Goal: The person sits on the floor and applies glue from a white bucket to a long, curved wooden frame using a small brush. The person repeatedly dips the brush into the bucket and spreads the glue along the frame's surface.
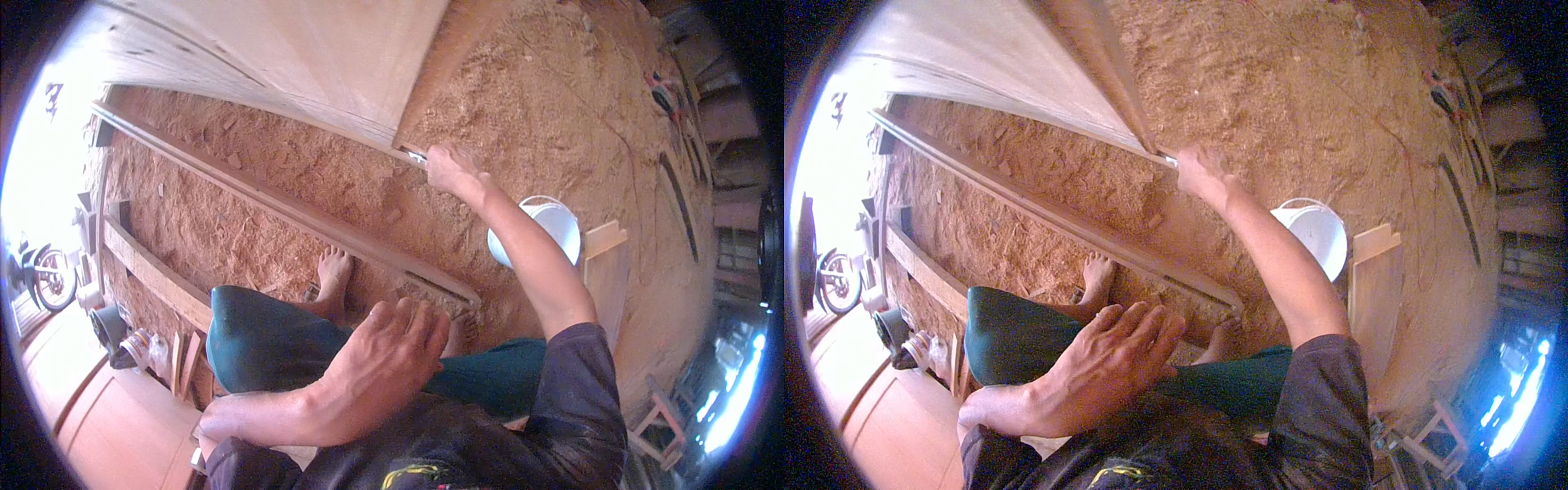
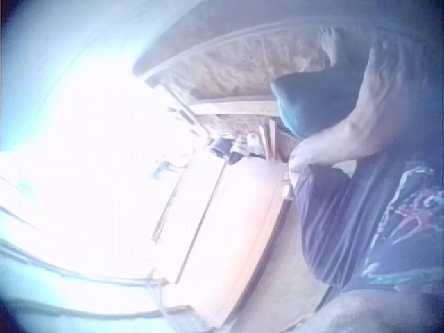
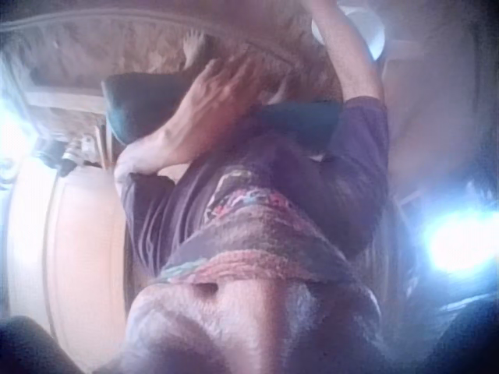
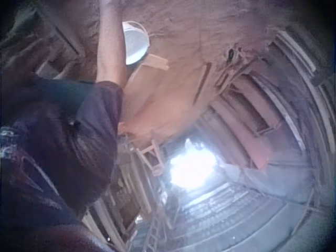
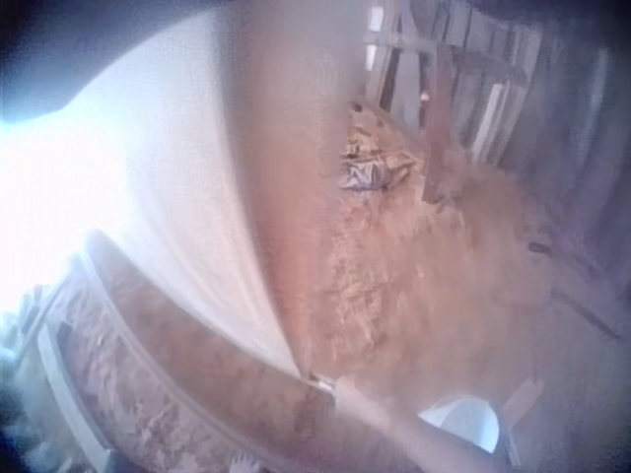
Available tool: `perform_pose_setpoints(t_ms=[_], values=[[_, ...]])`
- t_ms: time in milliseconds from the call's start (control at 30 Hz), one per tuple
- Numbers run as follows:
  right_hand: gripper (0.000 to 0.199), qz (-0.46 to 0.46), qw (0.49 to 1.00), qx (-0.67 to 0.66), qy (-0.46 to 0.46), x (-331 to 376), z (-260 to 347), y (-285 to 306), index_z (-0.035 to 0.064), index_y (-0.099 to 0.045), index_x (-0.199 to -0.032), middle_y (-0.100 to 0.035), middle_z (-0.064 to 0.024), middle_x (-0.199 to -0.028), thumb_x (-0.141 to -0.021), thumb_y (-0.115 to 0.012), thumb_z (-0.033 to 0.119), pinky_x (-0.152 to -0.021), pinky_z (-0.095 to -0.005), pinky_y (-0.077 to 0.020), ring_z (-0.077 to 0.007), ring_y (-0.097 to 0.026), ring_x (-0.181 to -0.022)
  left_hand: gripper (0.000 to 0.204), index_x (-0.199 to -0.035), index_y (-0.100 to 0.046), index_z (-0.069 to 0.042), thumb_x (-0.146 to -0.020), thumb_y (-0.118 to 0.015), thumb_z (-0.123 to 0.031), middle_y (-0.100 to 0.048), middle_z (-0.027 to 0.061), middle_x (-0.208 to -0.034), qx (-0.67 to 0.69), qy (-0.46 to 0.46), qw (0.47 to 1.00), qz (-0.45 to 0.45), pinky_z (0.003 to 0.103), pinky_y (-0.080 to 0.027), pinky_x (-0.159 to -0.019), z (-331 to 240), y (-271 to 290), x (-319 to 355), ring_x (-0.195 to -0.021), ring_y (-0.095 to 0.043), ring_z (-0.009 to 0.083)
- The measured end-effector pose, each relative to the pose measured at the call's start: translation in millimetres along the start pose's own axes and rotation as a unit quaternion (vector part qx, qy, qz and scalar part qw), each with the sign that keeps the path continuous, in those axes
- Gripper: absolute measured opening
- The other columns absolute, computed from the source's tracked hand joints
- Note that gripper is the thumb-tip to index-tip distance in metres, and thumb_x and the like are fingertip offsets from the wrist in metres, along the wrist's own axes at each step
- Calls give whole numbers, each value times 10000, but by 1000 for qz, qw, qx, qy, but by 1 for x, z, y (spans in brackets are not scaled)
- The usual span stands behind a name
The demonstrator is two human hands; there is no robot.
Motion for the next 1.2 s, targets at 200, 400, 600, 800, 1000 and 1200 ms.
perform_pose_setpoints(t_ms=[200, 400, 600, 800, 1000, 1200], values=[[308, 50, 996, 1, -69, 6, -26, -22, -3, -799, -1155, -757, -299, -1217, -918, -698, 166, -982, -541, -602, -442, -753, -1149, 526, -1377, -618, 66, -973, -626, -270, -689, 175, -1157, -50, -26, 987, -148, 407, -503, -935, -1, -9, 13, -1125, -662, 296], [263, -1, 1000, 15, -8, -2, -32, -14, 34, -828, -1022, -791, -257, -936, -959, -652, 218, -917, -510, -614, -392, -800, -979, 608, -1531, -521, 15, -1068, -583, -374, -627, 233, -1429, 10, 5, 1000, -3, 513, -481, -1138, -10, -6, 10, -1365, -609, 388], [302, 31, 995, -36, -89, -19, -49, -29, 18, -801, -1167, -767, -279, -1221, -925, -708, 173, -988, -545, -598, -453, -753, -1147, 591, -1534, -523, 11, -1061, -580, -338, -629, 233, -1415, -61, -1, 998, -19, 511, -483, -1136, -11, -12, 5, -1344, -618, 401], [284, 27, 999, 36, -27, 7, -46, -16, -73, -801, -985, -786, -283, -899, -926, -686, 181, -883, -496, -622, -396, -807, -923, 516, -1395, -622, 77, -976, -571, -219, -698, 191, -1189, -84, -22, 988, -131, 396, -500, -951, -18, -16, 11, -1109, -681, 296], [262, -24, 1000, -16, -8, -16, -16, 2, 3, -824, -1024, -762, -322, -1000, -933, -670, 195, -876, -499, -615, -441, -783, -958, 491, -1360, -637, 72, -967, -576, -216, -686, 160, -1117, -80, -11, 987, -137, 387, -495, -908, -25, -17, 4, -1031, -668, 277], [263, -55, 998, 8, -12, 1, -79, -24, 33, -831, -1004, -779, -270, -925, -963, -617, 179, -815, -486, -615, -401, -792, -892, 567, -1477, -562, 17, -1030, -626, -325, -651, 190, -1343, -35, 7, 999, -19, 472, -501, -1086, -23, -10, -3, -1261, -648, 358]])
Point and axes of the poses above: each hand's wrist, its own x-axis away from the middle knuckle, its own y-axis out of the back of the hand, z = x × y, the point moved 4 cm from there along -x, towards the middle knuckle
